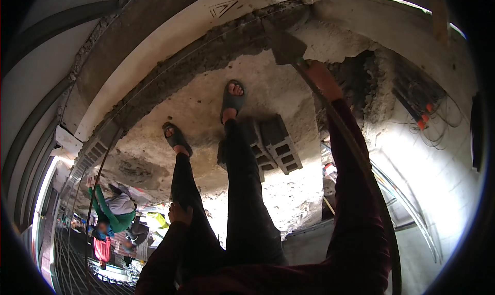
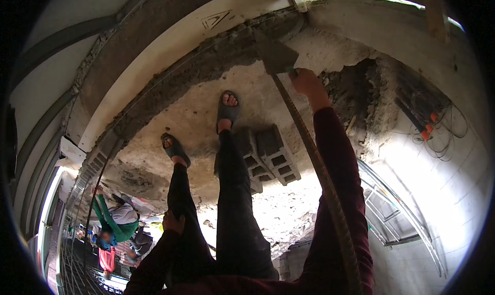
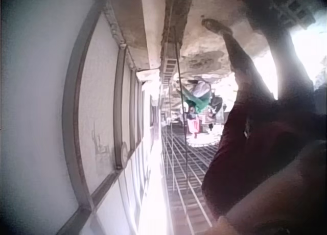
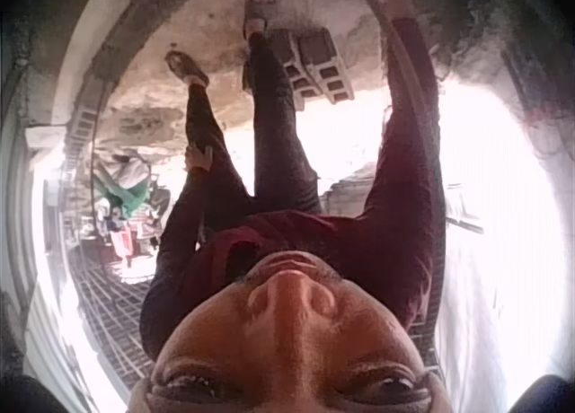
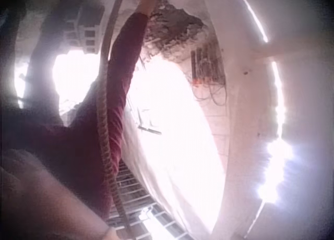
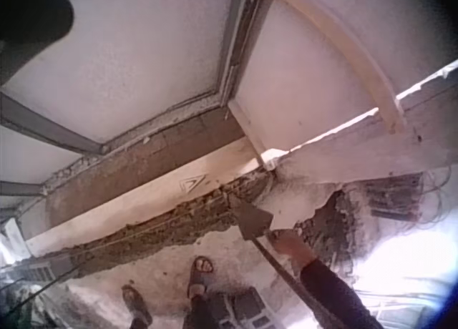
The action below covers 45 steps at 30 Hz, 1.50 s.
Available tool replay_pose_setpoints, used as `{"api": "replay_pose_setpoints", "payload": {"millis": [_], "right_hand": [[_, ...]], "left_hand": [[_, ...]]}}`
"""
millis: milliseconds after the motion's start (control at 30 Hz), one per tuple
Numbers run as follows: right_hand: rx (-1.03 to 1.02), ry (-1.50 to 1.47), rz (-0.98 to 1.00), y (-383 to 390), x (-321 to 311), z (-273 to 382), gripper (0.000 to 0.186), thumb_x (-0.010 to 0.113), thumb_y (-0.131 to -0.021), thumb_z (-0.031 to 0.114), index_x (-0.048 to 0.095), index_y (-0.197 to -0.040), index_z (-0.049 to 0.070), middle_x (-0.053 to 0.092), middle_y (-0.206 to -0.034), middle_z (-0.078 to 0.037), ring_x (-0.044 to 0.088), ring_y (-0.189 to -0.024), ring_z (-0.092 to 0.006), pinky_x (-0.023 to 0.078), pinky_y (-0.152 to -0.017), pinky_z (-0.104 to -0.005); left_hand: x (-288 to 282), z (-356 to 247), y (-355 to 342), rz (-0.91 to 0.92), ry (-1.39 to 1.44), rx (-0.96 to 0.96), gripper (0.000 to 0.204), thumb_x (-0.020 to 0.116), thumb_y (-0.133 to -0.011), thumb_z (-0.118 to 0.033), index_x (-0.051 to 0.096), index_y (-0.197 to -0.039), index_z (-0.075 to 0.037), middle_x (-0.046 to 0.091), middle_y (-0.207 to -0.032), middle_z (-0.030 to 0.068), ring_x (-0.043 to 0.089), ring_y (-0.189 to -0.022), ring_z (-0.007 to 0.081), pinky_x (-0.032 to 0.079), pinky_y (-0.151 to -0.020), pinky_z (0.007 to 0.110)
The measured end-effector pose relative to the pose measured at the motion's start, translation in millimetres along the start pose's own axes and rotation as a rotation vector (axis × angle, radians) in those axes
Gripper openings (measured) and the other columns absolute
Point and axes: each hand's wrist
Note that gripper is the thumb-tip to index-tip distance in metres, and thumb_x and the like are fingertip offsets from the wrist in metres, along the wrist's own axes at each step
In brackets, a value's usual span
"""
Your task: The person scoops cement from a bucket using a trowel and spreads it onto a concrete floor. They then pick up a hollow concrete block and place it onto the prepared cement bed, adjusting its position to align with the existing wall.
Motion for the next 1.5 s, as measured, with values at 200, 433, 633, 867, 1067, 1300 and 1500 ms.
{"api": "replay_pose_setpoints", "payload": {"millis": [200, 433, 633, 867, 1067, 1300, 1500], "right_hand": [[-0.005, 0.215, -0.127, -36.1, -42.7, -46.3, 0.047, 0.049, -0.09, 0.04, 0.062, -0.1, -0.004, 0.062, -0.09, -0.027, 0.061, -0.089, -0.0396, 0.048, -0.076, -0.0481], [0.092, 0.386, -0.144, -36.2, -69.4, -64.8, 0.049, 0.049, -0.09, 0.043, 0.063, -0.092, -0.004, 0.063, -0.08, -0.025, 0.062, -0.084, -0.0391, 0.048, -0.073, -0.048], [-0.049, 0.358, -0.048, 1.2, -50.8, -27.8, 0.037, 0.048, -0.091, 0.034, 0.062, -0.105, 0.003, 0.064, -0.092, -0.022, 0.062, -0.087, -0.0382, 0.049, -0.077, -0.0477], [0.023, 0.406, -0.098, -43.6, -63.1, -83.3, 0.032, 0.05, -0.089, 0.029, 0.061, -0.095, -0.001, 0.063, -0.091, -0.023, 0.061, -0.085, -0.0379, 0.049, -0.074, -0.048], [0.012, 0.413, -0.213, -58.7, -39.3, -72.0, 0.034, 0.047, -0.091, 0.028, 0.064, -0.092, -0.001, 0.064, -0.093, -0.023, 0.062, -0.088, -0.0383, 0.05, -0.076, -0.0468], [-0.031, 0.264, -0.268, -40.0, -4.4, -76.3, 0.034, 0.047, -0.089, 0.029, 0.063, -0.1, 0.001, 0.063, -0.095, -0.023, 0.061, -0.09, -0.0402, 0.049, -0.078, -0.0485], [0.01, 0.228, -0.138, -33.2, -38.9, -1.6, 0.033, 0.046, -0.089, 0.03, 0.063, -0.096, 0.001, 0.064, -0.095, -0.023, 0.061, -0.091, -0.0392, 0.049, -0.079, -0.0479]], "left_hand": [[12.8, 9.8, -1.7, -0.069, -0.003, 0.048, 0.069, 0.064, -0.073, -0.041, 0.042, -0.121, 0.004, 0.05, -0.115, 0.0263, 0.05, -0.107, 0.0421, 0.042, -0.09, 0.049], [11.1, 2.5, -2.8, -0.068, 0.033, 0.025, 0.059, 0.064, -0.073, -0.039, 0.045, -0.111, 0.002, 0.053, -0.109, 0.0265, 0.05, -0.105, 0.0426, 0.042, -0.089, 0.051], [16.2, 6.3, -5.0, -0.048, 0.033, 0.023, 0.063, 0.064, -0.073, -0.039, 0.043, -0.115, 0.002, 0.05, -0.113, 0.0273, 0.049, -0.107, 0.0429, 0.041, -0.09, 0.051], [15.5, 6.6, -4.4, -0.062, 0.042, 0.031, 0.065, 0.062, -0.073, -0.04, 0.043, -0.118, 0.003, 0.049, -0.116, 0.0268, 0.048, -0.108, 0.0431, 0.041, -0.091, 0.051], [17.8, 9.7, -0.6, -0.044, 0.06, -0.003, 0.064, 0.061, -0.073, -0.041, 0.044, -0.116, 0.003, 0.05, -0.116, 0.0266, 0.049, -0.108, 0.043, 0.041, -0.09, 0.051], [19.0, 2.6, -6.2, -0.092, 0.036, 0.05, 0.062, 0.062, -0.072, -0.04, 0.043, -0.113, 0.003, 0.053, -0.108, 0.0266, 0.052, -0.1, 0.0423, 0.043, -0.085, 0.052], [20.3, 7.2, -2.8, -0.096, 0.036, 0.005, 0.063, 0.062, -0.072, -0.042, 0.045, -0.113, 0.002, 0.053, -0.11, 0.0262, 0.052, -0.103, 0.042, 0.042, -0.086, 0.053]]}}
Point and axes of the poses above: each hand's wrist, its own y-axis away from the middle knuckle, its own x-axis out of the palm, z = x × y
